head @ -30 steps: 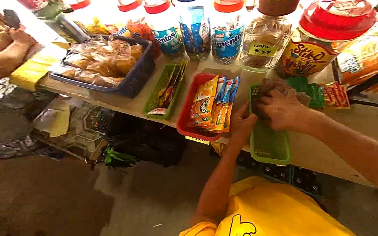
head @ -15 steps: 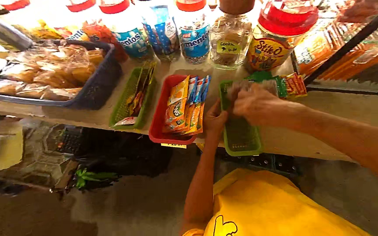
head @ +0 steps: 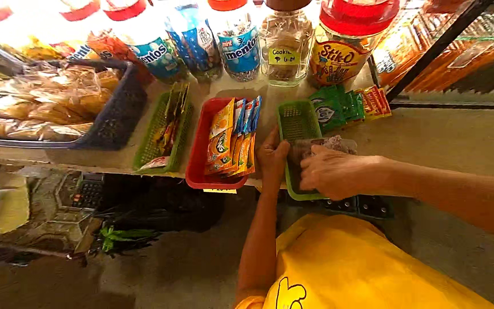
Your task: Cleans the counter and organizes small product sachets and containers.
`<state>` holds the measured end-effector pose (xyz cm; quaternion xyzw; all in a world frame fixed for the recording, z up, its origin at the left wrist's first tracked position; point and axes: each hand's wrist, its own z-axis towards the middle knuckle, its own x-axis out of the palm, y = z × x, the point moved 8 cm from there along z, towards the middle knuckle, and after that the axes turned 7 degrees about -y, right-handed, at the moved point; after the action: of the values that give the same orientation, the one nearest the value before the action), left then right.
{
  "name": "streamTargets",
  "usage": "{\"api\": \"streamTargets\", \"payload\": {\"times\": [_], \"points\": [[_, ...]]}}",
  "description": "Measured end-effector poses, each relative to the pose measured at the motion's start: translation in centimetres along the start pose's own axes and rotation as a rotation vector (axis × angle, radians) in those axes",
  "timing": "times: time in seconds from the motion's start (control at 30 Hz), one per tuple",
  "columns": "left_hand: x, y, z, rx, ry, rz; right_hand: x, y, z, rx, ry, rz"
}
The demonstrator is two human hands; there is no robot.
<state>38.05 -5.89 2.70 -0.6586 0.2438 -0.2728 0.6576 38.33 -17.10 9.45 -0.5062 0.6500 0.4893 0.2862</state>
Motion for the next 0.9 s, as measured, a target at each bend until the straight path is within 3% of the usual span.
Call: {"api": "streamTargets", "payload": {"times": [0.1,0.23,0.33,0.43,0.47,0.5,0.6,0.67,0.8,0.9], "points": [[0.1,-0.2,0.1,-0.022,-0.006,-0.002,-1.9,-0.4,-0.9,-0.015,-0.075,0.111],[-0.1,-0.4,0.2,-0.014,-0.031,-0.031,-6.0,-4.0,-0.5,0.044,-0.59,-0.14],[0.0,-0.1,0.2,-0.028,0.009,-0.023,-3.4,-5.3,1.6,0.096,-0.6,-0.163],[0.3,0.0,0.4,-0.027,-0.011,-0.075,-2.4,-3.5,1.4,0.162,-0.197,-0.047],[0.2,0.0,0.3,-0.031,-0.011,-0.075,-3.1,-3.2,0.7,0.159,-0.184,0.0],[0.2,0.0,0.3,-0.034,-0.011,-0.08,-4.2,-3.3,-0.1,0.169,-0.248,0.01],[0.0,-0.3,0.2,-0.025,-0.021,-0.069,-7.8,-3.7,-1.7,0.198,-0.731,-0.077],[-0.2,-0.5,0.2,-0.011,-0.033,-0.012,-8.0,-3.7,-0.6,0.218,-0.935,-0.102],[-0.3,-0.4,0.4,0.019,-0.012,0.022,-5.2,-5.7,4.2,0.134,-0.996,-0.214],[-0.3,-0.1,0.3,0.015,0.006,0.025,-6.5,-7.9,5.8,0.22,-0.901,-0.289]]}}
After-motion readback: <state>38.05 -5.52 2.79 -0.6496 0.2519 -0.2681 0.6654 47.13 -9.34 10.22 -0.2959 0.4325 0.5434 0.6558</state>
